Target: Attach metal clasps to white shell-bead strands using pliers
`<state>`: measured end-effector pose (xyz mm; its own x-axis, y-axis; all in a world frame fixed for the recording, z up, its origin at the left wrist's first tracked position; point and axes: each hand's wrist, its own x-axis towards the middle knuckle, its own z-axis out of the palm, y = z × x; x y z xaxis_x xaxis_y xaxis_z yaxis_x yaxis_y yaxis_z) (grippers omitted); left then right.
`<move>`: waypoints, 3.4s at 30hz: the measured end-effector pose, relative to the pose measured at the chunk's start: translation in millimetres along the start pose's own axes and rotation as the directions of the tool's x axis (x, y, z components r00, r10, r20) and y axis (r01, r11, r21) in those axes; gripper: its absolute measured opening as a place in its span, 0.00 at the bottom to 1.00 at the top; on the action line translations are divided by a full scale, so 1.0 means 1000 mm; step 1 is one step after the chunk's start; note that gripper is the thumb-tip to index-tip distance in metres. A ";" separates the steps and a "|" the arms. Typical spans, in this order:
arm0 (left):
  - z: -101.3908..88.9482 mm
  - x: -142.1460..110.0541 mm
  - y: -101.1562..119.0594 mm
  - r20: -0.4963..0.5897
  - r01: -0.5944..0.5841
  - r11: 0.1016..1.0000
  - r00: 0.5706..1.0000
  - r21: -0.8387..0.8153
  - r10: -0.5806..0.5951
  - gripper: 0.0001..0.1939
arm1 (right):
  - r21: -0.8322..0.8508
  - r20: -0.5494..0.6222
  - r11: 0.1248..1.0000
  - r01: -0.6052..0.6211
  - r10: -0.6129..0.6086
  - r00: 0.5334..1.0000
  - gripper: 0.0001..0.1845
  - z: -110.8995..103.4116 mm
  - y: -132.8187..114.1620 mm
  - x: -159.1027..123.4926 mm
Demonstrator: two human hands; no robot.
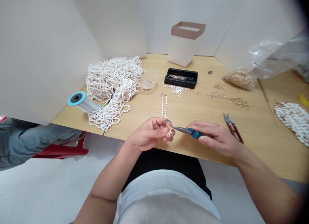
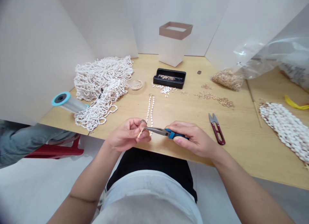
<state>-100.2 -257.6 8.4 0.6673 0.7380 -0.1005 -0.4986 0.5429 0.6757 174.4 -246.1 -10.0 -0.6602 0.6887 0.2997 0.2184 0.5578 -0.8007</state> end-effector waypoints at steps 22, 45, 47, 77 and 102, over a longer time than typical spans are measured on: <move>-0.002 0.001 -0.001 0.001 0.104 0.990 0.995 -0.099 -0.104 0.16 | 0.081 0.055 0.997 0.002 -0.006 0.998 0.14 -0.003 -0.005 0.010; 0.009 0.011 -0.012 0.118 0.210 0.913 0.977 -0.351 -0.179 0.25 | 0.015 0.021 1.000 0.026 -0.027 0.999 0.16 -0.008 -0.007 0.010; 0.008 0.012 -0.013 0.117 0.223 0.913 0.974 -0.343 -0.194 0.25 | -0.007 0.018 0.999 0.032 -0.032 0.999 0.16 -0.008 -0.007 0.009; 0.007 -0.011 -0.009 -0.222 -0.355 0.732 0.796 0.581 0.563 0.11 | 0.018 -0.033 0.999 0.047 -0.046 0.998 0.16 0.012 -0.005 0.001; 0.028 -0.008 0.004 -0.080 -0.226 0.368 0.750 0.902 0.657 0.07 | -0.180 -0.073 0.978 0.109 -0.124 0.990 0.16 0.000 -0.002 0.004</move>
<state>-92.0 -271.9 32.1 0.1284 0.9420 0.3100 0.1640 -0.3284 0.9302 171.8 -244.0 -7.3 -0.6281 0.6462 0.4334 0.2708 0.7038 -0.6568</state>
